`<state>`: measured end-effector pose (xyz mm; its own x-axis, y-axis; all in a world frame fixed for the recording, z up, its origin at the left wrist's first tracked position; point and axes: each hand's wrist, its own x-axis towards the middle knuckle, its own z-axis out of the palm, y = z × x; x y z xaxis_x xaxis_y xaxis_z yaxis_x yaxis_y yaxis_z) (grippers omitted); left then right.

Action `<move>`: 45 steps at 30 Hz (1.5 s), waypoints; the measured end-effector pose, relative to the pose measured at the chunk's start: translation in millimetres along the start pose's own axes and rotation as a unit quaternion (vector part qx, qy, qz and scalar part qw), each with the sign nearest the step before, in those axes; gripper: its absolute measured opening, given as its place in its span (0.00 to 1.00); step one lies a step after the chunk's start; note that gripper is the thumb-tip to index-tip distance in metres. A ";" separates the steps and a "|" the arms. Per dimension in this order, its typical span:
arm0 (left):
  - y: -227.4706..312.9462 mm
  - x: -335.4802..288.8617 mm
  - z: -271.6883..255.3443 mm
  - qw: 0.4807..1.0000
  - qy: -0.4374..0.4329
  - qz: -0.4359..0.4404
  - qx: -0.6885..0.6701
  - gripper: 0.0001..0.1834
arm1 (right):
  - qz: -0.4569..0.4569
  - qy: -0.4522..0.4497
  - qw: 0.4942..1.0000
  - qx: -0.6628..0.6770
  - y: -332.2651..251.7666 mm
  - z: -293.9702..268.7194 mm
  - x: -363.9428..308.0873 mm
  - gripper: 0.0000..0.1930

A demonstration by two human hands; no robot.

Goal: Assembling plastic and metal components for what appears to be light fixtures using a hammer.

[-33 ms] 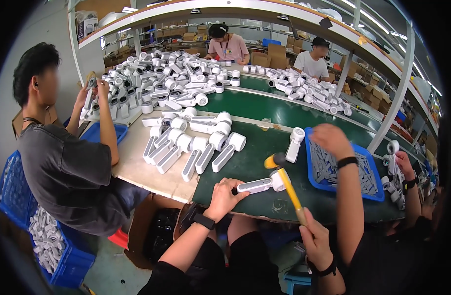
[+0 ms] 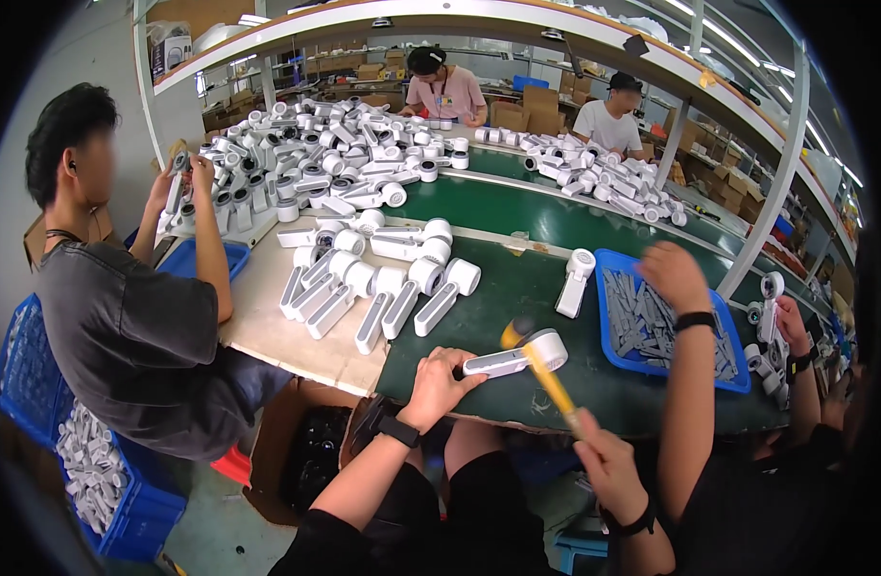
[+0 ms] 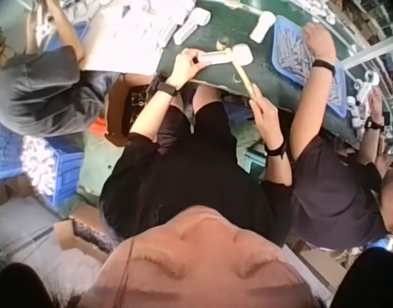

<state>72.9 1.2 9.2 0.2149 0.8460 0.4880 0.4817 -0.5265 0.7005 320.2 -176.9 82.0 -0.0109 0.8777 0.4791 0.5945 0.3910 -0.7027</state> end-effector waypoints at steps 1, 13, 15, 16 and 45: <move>-1.0 3.8 0.0 1.000 -0.008 -0.005 -0.002 0.16 | 0.028 -0.065 0.997 -0.027 11.5 2.4 3.5 0.24; -1.4 1.6 0.6 0.999 -0.004 -0.015 -0.028 0.15 | 0.044 -0.100 0.994 -0.031 -2.9 -4.6 5.8 0.25; -2.2 -2.0 1.7 1.000 0.007 -0.003 -0.015 0.15 | 0.045 -0.089 0.994 -0.045 -5.6 -5.5 4.1 0.25; -3.4 -1.0 1.8 1.000 0.002 0.001 -0.008 0.16 | 0.052 -0.080 0.995 -0.027 -3.4 -4.5 4.5 0.25; -2.5 0.1 4.9 0.996 -0.021 0.012 -0.090 0.15 | 0.053 -0.115 0.991 -0.044 17.1 1.8 6.1 0.25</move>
<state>76.0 3.0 4.9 0.2622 0.8342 0.4851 0.3177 -0.5493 0.7728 328.8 -164.4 72.0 -0.1209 0.9564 0.2660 0.6702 0.2763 -0.6889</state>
